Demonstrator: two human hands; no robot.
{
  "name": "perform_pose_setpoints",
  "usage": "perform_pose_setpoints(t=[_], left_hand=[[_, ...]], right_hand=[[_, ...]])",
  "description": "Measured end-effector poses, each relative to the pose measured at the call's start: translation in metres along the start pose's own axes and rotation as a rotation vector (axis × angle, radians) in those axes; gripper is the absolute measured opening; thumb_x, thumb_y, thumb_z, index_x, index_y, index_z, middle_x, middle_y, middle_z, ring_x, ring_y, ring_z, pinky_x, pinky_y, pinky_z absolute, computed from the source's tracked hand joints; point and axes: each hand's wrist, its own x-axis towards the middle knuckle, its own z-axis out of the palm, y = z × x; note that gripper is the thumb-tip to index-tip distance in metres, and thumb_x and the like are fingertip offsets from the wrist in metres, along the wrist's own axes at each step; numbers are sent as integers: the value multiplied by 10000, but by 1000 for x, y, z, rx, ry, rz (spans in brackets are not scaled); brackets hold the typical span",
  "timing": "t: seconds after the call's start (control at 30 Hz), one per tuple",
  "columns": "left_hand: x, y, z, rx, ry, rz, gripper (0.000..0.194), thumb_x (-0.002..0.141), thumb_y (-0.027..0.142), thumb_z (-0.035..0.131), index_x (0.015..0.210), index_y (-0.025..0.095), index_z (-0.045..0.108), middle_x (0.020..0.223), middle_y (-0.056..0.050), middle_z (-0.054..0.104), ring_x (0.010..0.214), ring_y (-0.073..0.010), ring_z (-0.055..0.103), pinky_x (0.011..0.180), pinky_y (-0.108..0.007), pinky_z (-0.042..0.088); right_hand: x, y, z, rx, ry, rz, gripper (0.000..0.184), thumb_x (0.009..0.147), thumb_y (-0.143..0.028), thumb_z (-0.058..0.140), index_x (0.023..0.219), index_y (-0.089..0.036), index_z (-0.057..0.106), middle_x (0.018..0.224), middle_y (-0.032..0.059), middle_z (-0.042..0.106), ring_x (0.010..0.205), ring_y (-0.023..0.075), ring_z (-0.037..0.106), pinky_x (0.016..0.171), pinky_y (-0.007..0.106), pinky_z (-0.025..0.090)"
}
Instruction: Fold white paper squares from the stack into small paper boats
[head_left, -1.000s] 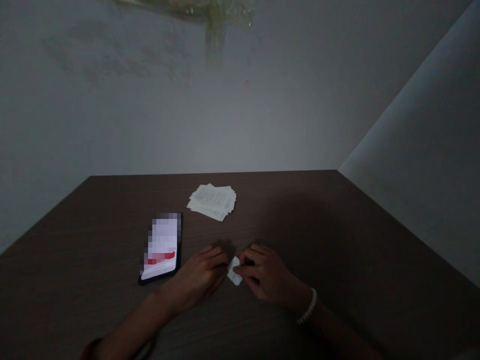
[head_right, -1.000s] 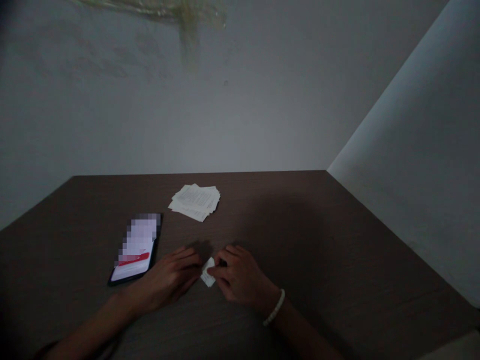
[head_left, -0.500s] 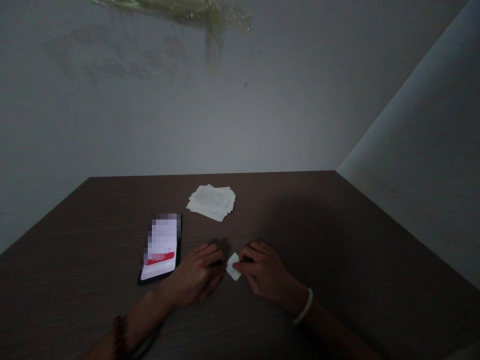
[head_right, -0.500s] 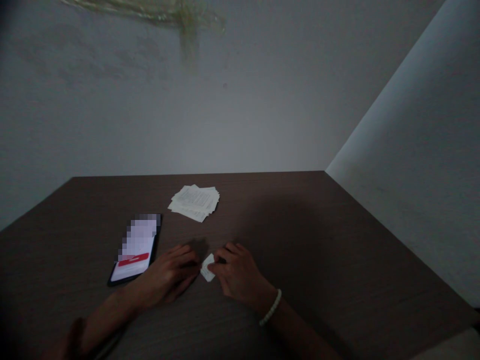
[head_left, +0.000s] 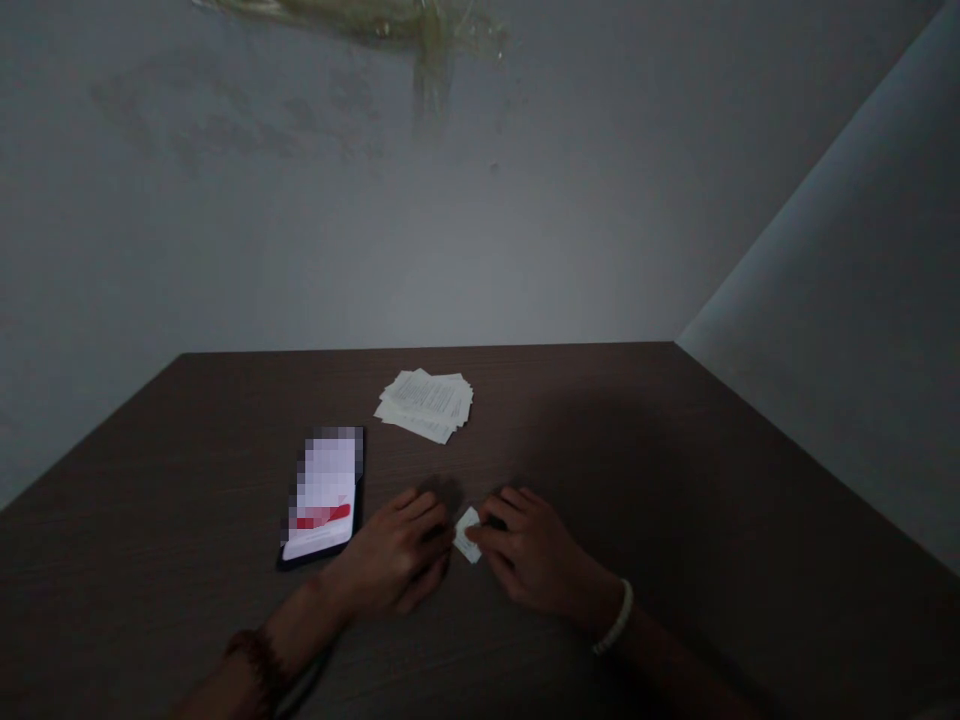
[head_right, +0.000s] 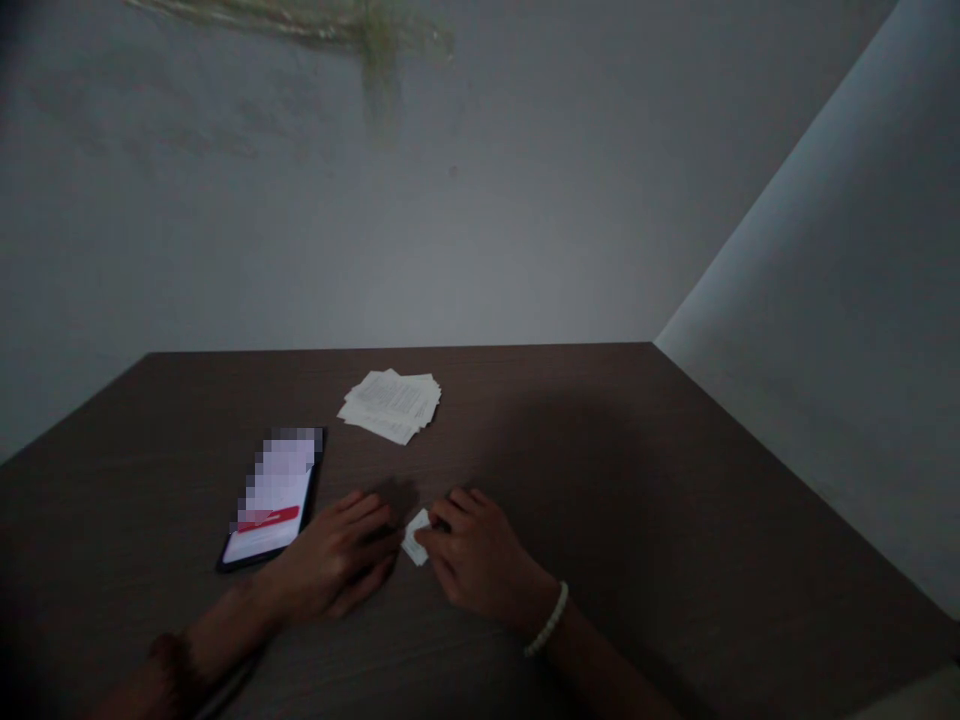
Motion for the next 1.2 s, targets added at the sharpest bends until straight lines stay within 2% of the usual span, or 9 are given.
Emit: perform_pose_setpoints(t=[0.13, 0.23, 0.43, 0.67, 0.9, 1.0, 1.07, 1.2], left_hand=[[1, 3, 1, -9, -14, 34, 129, 847, 162, 505, 798, 161, 624, 784, -50, 555, 762, -199, 458, 684, -349, 335], [1, 5, 1, -15, -17, 20, 124, 835, 151, 508, 752, 160, 600, 765, -45, 553, 755, -194, 459, 683, -347, 333], [3, 7, -1, -36, -24, -20, 118, 820, 129, 489, 766, 156, 591, 763, -44, 562, 756, -194, 469, 677, -338, 359], [1, 5, 2, -44, -35, -24, 141, 821, 133, 470, 789, 155, 606, 752, -57, 559, 741, -203, 472, 655, -351, 373], [1, 5, 1, -29, 10, -14, 156, 830, 138, 467, 803, 147, 620, 742, -60, 558, 734, -204, 473, 635, -346, 380], [2, 5, 3, -22, 36, -17, 175, 841, 135, 461, 760, 150, 616, 723, -59, 550, 719, -197, 468, 621, -335, 380], [1, 4, 5, -28, 62, -26, 198, 860, 137, 455, 758, 152, 625, 716, -59, 548, 723, -195, 474, 626, -329, 391], [0, 0, 11, -85, 100, -74, 220, 897, 144, 455, 816, 159, 660, 746, -58, 564, 762, -193, 492, 677, -329, 427]], right_hand=[[0, 0, -4, 3, -11, -15, 260, 867, -170, 562, 1107, -241, 634, 1007, 48, 582, 943, 207, 455, 790, 342, 348], [-1, 3, -2, 28, 18, -2, 250, 838, -187, 595, 1069, -259, 660, 997, 43, 579, 927, 204, 461, 775, 340, 345], [-8, 13, 2, 68, 88, 17, 196, 789, -191, 626, 952, -262, 707, 926, 30, 591, 916, 201, 479, 778, 344, 349], [-12, 24, 1, 56, 106, -11, 178, 709, -182, 659, 858, -257, 721, 883, 21, 590, 859, 195, 483, 735, 329, 376], [-11, 23, 1, 102, 140, -15, 104, 713, -165, 649, 782, -224, 700, 820, 16, 591, 805, 179, 492, 686, 301, 382], [-6, 22, 8, 154, 207, 32, 47, 775, -199, 662, 733, -209, 680, 792, 10, 595, 770, 159, 499, 703, 294, 395], [-2, 21, 13, 129, 249, 111, 144, 805, -256, 686, 680, -194, 650, 778, 13, 593, 777, 162, 505, 729, 302, 404], [5, 17, 21, 142, 256, 233, 189, 734, -312, 787, 824, -198, 666, 906, 28, 604, 883, 189, 528, 781, 320, 427]])
